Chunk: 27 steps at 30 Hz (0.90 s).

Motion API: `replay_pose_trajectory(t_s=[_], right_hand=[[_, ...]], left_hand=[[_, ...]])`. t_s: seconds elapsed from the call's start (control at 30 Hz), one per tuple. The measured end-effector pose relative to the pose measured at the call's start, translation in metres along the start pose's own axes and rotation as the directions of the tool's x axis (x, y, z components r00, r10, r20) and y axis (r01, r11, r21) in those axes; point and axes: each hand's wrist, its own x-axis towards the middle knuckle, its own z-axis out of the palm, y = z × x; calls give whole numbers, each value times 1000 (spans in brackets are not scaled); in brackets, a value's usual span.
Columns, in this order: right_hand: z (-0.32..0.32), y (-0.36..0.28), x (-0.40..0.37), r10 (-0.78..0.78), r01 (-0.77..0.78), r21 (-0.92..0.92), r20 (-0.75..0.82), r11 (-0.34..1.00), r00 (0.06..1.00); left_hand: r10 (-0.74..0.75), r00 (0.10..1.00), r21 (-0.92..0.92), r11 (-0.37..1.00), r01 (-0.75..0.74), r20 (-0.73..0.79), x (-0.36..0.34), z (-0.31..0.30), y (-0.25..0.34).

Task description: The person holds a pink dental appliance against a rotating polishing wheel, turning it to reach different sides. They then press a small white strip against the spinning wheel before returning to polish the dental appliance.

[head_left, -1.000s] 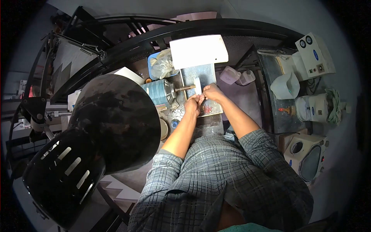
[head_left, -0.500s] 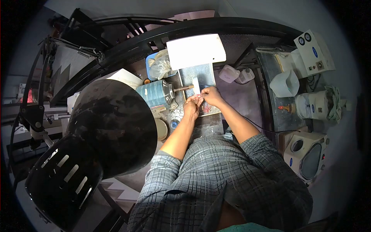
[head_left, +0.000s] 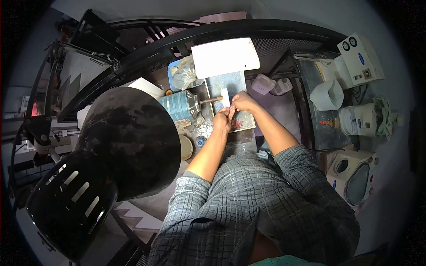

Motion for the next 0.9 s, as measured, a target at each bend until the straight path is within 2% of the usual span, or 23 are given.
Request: replay_pose_trajectory(t_s=[0.07, 0.17, 0.3, 0.4, 0.47, 0.57, 0.67, 0.73, 0.8, 0.9], right_hand=[[-1, 2, 7, 16, -15, 28, -19, 999, 1000], [0, 8, 10, 4, -4, -63, -11, 998, 1000], [6, 10, 4, -37, 37, 7, -10, 999, 999], [12, 22, 7, -55, 66, 144, -80, 987, 995], [12, 16, 1, -43, 51, 85, -94, 995, 995], [13, 20, -2, 15, 18, 283, -114, 959, 993], [14, 22, 2, -39, 59, 205, -100, 977, 994], [15, 21, 0, -30, 55, 209, -121, 976, 992], [14, 20, -3, 21, 9, 289, -101, 957, 995], [16, 24, -2, -7, 26, 281, -65, 959, 998]], left_hand=[[-42, 998, -61, 997, 40, -35, 0, 2, 0], [-37, 999, -80, 996, 37, 3, 2, -5, 2], [-4, 1000, -15, 1000, 4, -7, 7, -7, 4], [-6, 1000, -6, 1000, 6, -23, 4, -7, 5], [-7, 999, 104, 995, 3, 46, 2, -11, 9], [-18, 1000, 42, 999, 18, -1, 6, -8, 9], [-22, 1000, 16, 1000, 22, 21, 11, -11, 9], [-29, 999, 112, 993, 24, 37, 8, -13, 11], [-51, 997, 80, 996, 46, 56, 18, -19, 12], [-80, 994, 80, 994, 74, 79, 13, -18, 15]])
